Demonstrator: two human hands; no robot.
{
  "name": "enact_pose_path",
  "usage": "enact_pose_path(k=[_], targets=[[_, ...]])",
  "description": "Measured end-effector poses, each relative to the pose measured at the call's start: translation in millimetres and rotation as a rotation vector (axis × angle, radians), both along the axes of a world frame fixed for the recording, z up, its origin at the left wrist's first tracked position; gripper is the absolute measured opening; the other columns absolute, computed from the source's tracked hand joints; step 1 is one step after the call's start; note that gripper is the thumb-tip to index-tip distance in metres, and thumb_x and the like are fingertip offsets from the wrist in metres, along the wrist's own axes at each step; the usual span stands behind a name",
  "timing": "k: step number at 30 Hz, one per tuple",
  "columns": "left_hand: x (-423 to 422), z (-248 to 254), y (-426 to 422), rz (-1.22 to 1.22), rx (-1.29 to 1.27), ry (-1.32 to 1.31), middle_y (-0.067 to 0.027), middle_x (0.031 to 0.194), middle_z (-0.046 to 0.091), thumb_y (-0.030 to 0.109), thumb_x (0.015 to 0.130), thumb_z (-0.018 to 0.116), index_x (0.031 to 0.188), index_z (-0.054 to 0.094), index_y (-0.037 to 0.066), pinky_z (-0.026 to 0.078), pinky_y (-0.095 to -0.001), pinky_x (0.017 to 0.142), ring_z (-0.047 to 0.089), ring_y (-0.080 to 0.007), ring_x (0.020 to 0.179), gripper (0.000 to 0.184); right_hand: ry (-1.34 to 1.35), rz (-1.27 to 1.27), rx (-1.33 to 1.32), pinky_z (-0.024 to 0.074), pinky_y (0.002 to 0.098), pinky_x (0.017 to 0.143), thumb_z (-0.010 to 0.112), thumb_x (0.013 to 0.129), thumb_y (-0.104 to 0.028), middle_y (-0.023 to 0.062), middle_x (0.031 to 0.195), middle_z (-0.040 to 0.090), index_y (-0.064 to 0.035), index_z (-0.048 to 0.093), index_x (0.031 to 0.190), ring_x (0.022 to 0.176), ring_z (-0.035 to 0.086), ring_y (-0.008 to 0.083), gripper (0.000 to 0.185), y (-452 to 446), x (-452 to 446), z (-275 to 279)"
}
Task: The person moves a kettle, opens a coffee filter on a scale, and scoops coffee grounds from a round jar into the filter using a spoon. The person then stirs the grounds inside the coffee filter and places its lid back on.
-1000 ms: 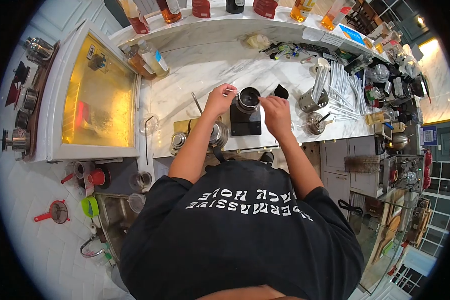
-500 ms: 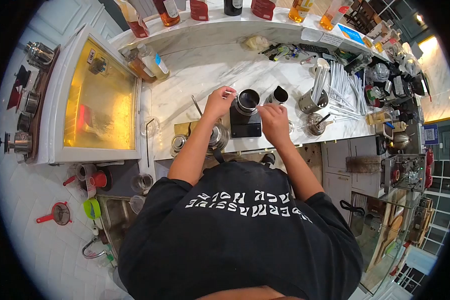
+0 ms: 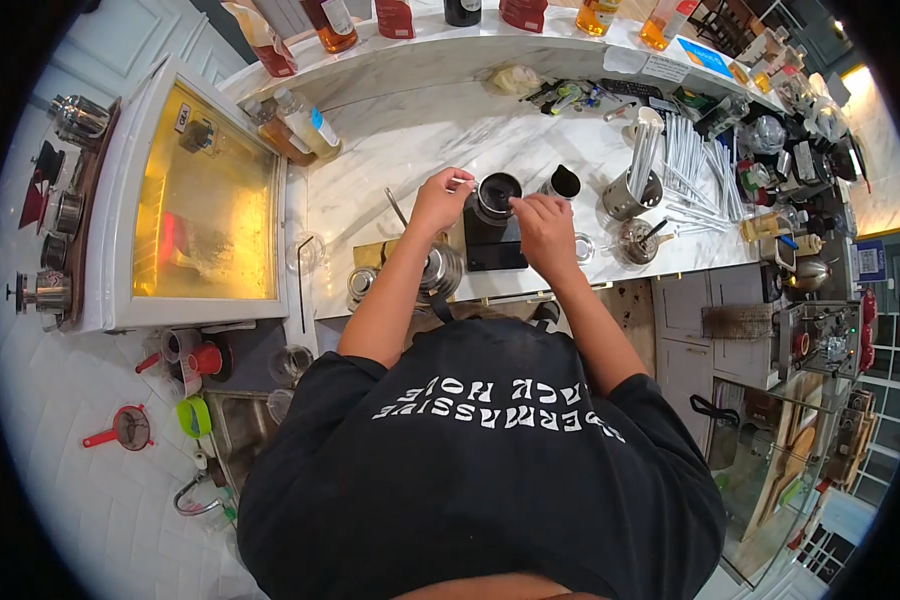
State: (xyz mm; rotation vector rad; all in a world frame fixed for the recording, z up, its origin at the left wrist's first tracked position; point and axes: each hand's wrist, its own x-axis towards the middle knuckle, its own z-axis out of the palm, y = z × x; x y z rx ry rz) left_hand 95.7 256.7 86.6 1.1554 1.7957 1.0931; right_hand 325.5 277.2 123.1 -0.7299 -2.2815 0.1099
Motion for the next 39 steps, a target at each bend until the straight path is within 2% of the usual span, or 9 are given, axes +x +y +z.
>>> enact_pose_path(k=[2, 8, 10, 14, 17, 28, 31, 34, 39], targets=[[-0.8, -0.4, -0.5, 0.000, -0.010, -0.013, -0.0070, 0.090, 0.074, 0.022, 0.094, 0.073, 0.110, 0.073, 0.007, 0.051, -0.0320, 0.075, 0.065, -0.0146, 0.082, 0.022, -0.019, -0.051, -0.014, 0.0445, 0.0429, 0.087, 0.065, 0.090, -0.003, 0.0066, 0.099, 0.073, -0.0057, 0.069, 0.110, 0.102, 0.068, 0.0233, 0.020, 7.0, 0.2, 2.6], [-1.7, -8.1, 2.1, -0.005, 0.027, 0.016, -0.0068, 0.089, 0.073, 0.022, 0.094, 0.073, 0.109, 0.073, 0.007, 0.051, -0.0320, 0.075, 0.064, -0.0141, 0.081, 0.022, -0.014, -0.049, -0.001, 0.0447, 0.0425, 0.087, 0.065, 0.089, -0.002, 0.0076, 0.100, 0.072, -0.0051, 0.069, 0.110, 0.102, 0.068, 0.0251, 0.022, -5.9, 11.6, -7.8], [-3.0, -12.1, 2.6, -0.001, 0.058, 0.018, -0.0105, 0.094, 0.075, 0.026, 0.093, 0.072, 0.109, 0.074, 0.010, 0.055, -0.0355, 0.073, 0.069, -0.0206, 0.080, 0.023, -0.026, -0.021, -0.001, 0.0453, 0.0437, 0.090, 0.064, 0.080, 0.002, 0.0082, 0.101, 0.072, -0.0045, 0.069, 0.111, 0.106, 0.067, 0.0242, 0.032, -6.6, 4.0, -5.4], [-2.6, -8.2, 2.1, -0.008, 0.051, -0.005, -0.0105, 0.094, 0.075, 0.026, 0.093, 0.072, 0.109, 0.074, 0.010, 0.055, -0.0352, 0.075, 0.070, -0.0209, 0.082, 0.023, -0.015, -0.077, -0.042, 0.0446, 0.0438, 0.089, 0.063, 0.081, 0.001, 0.0079, 0.098, 0.071, -0.0044, 0.069, 0.113, 0.103, 0.067, 0.0248, 0.033, 5.6, 4.0, -4.3], [-5.4, 0.5, 2.4, -0.017, 0.001, 0.063, -0.0075, 0.091, 0.074, 0.024, 0.094, 0.072, 0.111, 0.073, 0.008, 0.052, -0.0335, 0.076, 0.066, -0.0162, 0.083, 0.023, -0.015, -0.071, -0.025, 0.0442, 0.0437, 0.088, 0.064, 0.082, 0.000, 0.0075, 0.097, 0.071, -0.0052, 0.069, 0.111, 0.101, 0.067, 0.0251, 0.030, -3.3, 9.8, -10.0], [-5.1, -5.5, 2.9, -0.028, 0.027, 0.120, -0.0113, 0.096, 0.076, 0.029, 0.092, 0.073, 0.110, 0.074, 0.015, 0.055, -0.0376, 0.077, 0.072, -0.0250, 0.084, 0.023, -0.040, -0.118, -0.071, 0.0450, 0.0435, 0.088, 0.062, 0.085, 0.000, 0.0080, 0.099, 0.073, -0.0054, 0.069, 0.112, 0.102, 0.067, 0.0256, 0.028, -3.7, 7.4, -4.6], [-4.2, 1.8, 1.5, -0.031, -0.003, 0.128, -0.0104, 0.094, 0.075, 0.028, 0.093, 0.072, 0.111, 0.074, 0.011, 0.054, -0.0358, 0.079, 0.069, -0.0206, 0.086, 0.024, 0.005, -0.066, 0.003, 0.0457, 0.0413, 0.085, 0.064, 0.091, -0.004, 0.0083, 0.096, 0.072, -0.0054, 0.069, 0.110, 0.100, 0.067, 0.0264, 0.020, -11.6, 0.2, -8.0], [-4.2, 0.4, 2.7, -0.013, 0.021, 0.137, -0.0113, 0.096, 0.076, 0.029, 0.091, 0.073, 0.107, 0.075, 0.015, 0.055, -0.0376, 0.076, 0.072, -0.0256, 0.083, 0.022, -0.004, -0.078, -0.014, 0.0456, 0.0416, 0.084, 0.064, 0.090, -0.003, 0.0084, 0.097, 0.072, -0.0052, 0.070, 0.109, 0.100, 0.067, 0.0266, 0.020, -4.0, -8.3, -5.4], [-3.5, 2.6, 2.4, -0.013, 0.019, 0.118, -0.0112, 0.096, 0.076, 0.030, 0.091, 0.072, 0.107, 0.075, 0.015, 0.055, -0.0376, 0.077, 0.072, -0.0260, 0.084, 0.022, -0.066, -0.131, -0.071, 0.0450, 0.0429, 0.088, 0.062, 0.085, -0.002, 0.0077, 0.100, 0.073, -0.0058, 0.069, 0.113, 0.104, 0.067, 0.0253, 0.029, -4.9, 7.8, -0.1]])
